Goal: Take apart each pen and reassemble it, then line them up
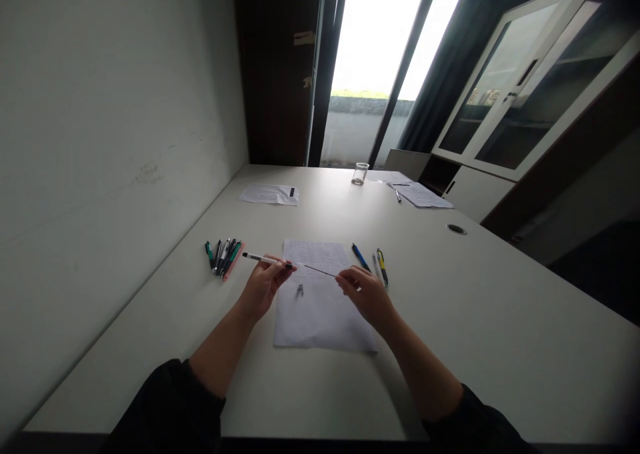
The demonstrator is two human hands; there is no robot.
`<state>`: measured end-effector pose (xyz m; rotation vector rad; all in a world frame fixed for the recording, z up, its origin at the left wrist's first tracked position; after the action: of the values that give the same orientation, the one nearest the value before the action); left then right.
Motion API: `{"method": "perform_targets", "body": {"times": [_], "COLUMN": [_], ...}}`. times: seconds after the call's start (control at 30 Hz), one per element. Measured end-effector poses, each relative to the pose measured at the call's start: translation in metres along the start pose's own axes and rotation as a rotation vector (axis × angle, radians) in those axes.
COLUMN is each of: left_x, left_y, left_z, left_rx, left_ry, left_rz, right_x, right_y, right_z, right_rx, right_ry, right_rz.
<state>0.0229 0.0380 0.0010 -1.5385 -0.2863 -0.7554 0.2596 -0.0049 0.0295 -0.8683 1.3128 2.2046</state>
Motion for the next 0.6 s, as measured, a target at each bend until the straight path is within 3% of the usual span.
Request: {"method": "perform_targets", "body": {"times": [0.17, 0.4, 0.6], "left_x": [-0.002, 0.0, 0.001], "left_y": [0.0, 0.006, 0.009], "left_z": [0.0, 0.0, 0.001], "left_rx": [0.004, -0.011, -0.011], "left_ry": [-0.029, 0.038, 0.066], "left_rz": [0.022, 0.065, 0.064], "right_x": [-0.006, 0.022, 0.036], "right_y": [0.007, 0.029, 0.034], "right_z": [-0.019, -0.027, -0.028], "right_rx": [0.021, -0.009, -0.025], "right_ry": [0.001, 0.132, 0.218], "right_rz": [-0.175, -0.589, -0.542]}}
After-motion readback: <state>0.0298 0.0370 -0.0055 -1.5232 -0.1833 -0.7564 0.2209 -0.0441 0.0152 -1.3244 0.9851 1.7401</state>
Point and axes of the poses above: each hand's wrist, its own z-axis towards the middle knuckle, its own x-axis out of the palm, y = z × x, the point moved 4 cm from there along z, towards the middle knuckle, and after that the axes turned 10 degrees about y, right-handed, at the moved point
